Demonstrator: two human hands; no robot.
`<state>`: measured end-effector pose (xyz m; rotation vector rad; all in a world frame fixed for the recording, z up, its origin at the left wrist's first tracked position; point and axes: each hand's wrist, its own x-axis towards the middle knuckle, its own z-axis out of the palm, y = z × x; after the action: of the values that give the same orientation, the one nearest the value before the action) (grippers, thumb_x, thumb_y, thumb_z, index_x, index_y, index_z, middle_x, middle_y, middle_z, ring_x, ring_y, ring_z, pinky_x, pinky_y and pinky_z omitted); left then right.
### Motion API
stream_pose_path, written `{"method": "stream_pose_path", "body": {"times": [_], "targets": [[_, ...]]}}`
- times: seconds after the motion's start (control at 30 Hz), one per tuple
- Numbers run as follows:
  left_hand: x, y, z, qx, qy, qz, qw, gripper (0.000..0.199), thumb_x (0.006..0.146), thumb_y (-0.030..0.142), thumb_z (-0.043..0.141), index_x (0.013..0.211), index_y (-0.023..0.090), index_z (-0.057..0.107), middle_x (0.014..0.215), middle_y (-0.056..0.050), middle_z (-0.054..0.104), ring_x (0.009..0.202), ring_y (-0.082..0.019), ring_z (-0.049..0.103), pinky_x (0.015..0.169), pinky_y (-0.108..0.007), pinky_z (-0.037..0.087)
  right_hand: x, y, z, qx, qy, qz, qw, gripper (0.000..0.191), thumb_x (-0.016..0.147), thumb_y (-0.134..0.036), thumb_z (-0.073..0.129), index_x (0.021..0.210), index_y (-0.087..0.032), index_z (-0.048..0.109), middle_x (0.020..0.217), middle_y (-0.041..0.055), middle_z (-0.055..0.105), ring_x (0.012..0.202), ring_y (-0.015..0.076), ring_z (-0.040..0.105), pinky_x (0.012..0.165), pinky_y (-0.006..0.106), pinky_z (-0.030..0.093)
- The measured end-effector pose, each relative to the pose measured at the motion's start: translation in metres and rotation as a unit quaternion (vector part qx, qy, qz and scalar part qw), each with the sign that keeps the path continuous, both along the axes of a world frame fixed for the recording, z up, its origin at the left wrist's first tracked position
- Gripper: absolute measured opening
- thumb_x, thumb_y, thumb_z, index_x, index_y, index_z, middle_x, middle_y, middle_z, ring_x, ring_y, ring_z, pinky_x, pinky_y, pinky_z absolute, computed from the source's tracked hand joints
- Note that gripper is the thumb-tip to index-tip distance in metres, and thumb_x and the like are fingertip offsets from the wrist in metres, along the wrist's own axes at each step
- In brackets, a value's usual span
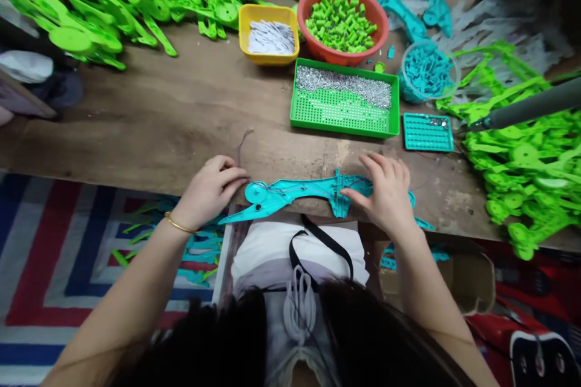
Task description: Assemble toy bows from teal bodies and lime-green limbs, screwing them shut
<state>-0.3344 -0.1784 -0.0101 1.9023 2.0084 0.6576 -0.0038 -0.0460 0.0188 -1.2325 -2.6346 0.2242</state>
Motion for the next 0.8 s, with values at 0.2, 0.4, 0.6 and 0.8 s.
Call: {"method": "stream_pose_path", "body": {"times": [0.2, 0.4, 0.6, 0.8], "targets": [[-0.038, 0.007, -0.003, 0.077, 0.016, 0.058, 0.995, 0.019, 0.092, 0.039, 0.057, 0.083, 0.029, 0.071, 0.083, 0.003, 0.072, 0.081, -0.02, 0.066, 0.076, -0.035, 0.053, 0.043, 0.024, -0.031, -0.017, -0.002, -0.038, 0.999, 0.082, 0.075, -0.069, 0.061, 0.14, -0.022, 0.044, 0.146, 0.0196, 0.045, 0.134, 0.0383, 0.038, 0.107, 0.062, 0.034], [-0.017, 0.006, 0.019, 0.199, 0.033, 0.114, 0.973, 0.017, 0.092, 0.026, 0.056, 0.097, 0.025, 0.072, 0.096, -0.003, 0.075, 0.092, -0.02, 0.069, 0.086, -0.038, 0.055, -0.003, 0.028, 0.026, -0.011, 0.076, 0.012, 0.997, 0.067, 0.076, -0.066, 0.064, 0.129, -0.024, 0.059, 0.148, 0.0165, 0.046, 0.138, 0.0389, 0.038, 0.11, 0.065, 0.029], [0.011, 0.015, 0.034, 0.294, 0.047, 0.086, 0.951, 0.023, 0.091, 0.016, 0.055, 0.106, 0.025, 0.07, 0.099, -0.005, 0.075, 0.094, -0.019, 0.07, 0.087, -0.036, 0.057, -0.146, -0.001, 0.043, -0.405, 0.265, 0.117, 0.867, 0.041, 0.093, -0.053, 0.047, 0.104, -0.023, 0.072, 0.103, 0.0068, 0.075, 0.099, 0.022, 0.069, 0.091, 0.041, 0.054], [0.008, 0.029, 0.042, 0.307, 0.07, 0.043, 0.948, 0.022, 0.091, 0.015, 0.055, 0.106, 0.023, 0.068, 0.099, -0.006, 0.075, 0.095, -0.018, 0.07, 0.085, -0.035, 0.058, -0.196, 0.005, 0.033, -0.447, 0.389, 0.026, 0.805, 0.023, 0.079, -0.041, 0.068, 0.09, -0.021, 0.075, 0.093, 0.0047, 0.076, 0.087, 0.0181, 0.068, 0.081, 0.033, 0.056]]}}
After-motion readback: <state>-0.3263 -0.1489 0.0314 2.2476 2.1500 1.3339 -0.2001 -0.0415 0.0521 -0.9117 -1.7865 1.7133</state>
